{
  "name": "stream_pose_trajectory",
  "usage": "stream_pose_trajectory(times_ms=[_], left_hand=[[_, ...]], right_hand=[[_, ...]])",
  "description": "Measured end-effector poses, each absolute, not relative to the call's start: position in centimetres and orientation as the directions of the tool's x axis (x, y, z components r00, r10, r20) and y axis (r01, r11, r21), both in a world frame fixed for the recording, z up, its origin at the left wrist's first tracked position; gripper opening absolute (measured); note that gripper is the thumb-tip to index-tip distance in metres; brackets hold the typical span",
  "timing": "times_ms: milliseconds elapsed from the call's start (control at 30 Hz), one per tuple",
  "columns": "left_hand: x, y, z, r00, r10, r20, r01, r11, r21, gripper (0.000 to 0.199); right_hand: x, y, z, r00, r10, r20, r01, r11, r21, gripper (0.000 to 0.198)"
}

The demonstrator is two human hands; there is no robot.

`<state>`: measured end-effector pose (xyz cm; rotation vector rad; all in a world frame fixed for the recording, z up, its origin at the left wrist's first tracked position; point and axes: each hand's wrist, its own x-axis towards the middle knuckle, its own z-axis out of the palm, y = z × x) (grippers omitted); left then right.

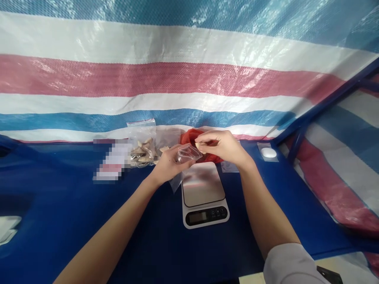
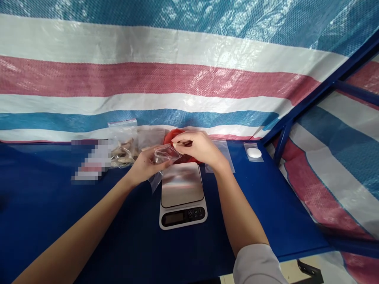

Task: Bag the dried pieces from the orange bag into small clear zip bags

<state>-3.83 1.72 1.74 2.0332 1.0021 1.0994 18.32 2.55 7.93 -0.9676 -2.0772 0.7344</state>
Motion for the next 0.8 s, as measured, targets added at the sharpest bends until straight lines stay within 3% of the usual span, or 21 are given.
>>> stream_pose_trajectory(times_ms=[200, 367, 567, 667, 800], left_hand=[[-3.2, 1.4, 1.8, 0.395, 0.813, 0.429, 0.279, -0.55, 0.787, 0.025], [-3.3, 1.3, 1.7, 0.398, 0.808, 0.435, 0.284, -0.56, 0.778, 0.022], [-3.3, 1.4, 1.6, 0.385, 0.83, 0.404, 0.255, -0.517, 0.817, 0.026], [-3.5, 1.4, 1.7, 0.368, 0.85, 0.377, 0.26, -0.484, 0.836, 0.037], [-3.9, 1.5, 2.1, 0.331, 0.881, 0.339, 0.281, -0.434, 0.856, 0.05]], right_hand=[[16.3, 1.9, 8.1, -0.573, 0.738, 0.357, 0.451, 0.648, -0.614, 0.021], [15.9, 2.1, 7.4, -0.606, 0.73, 0.315, 0.483, 0.653, -0.583, 0.024], [16.2, 1.9, 8.1, -0.623, 0.715, 0.318, 0.461, 0.664, -0.589, 0.022], [17.4, 2.2, 8.1, -0.595, 0.729, 0.339, 0.442, 0.649, -0.62, 0.02], [19.7, 3.5, 7.1, -0.463, 0.829, 0.315, 0.559, 0.549, -0.622, 0.022]])
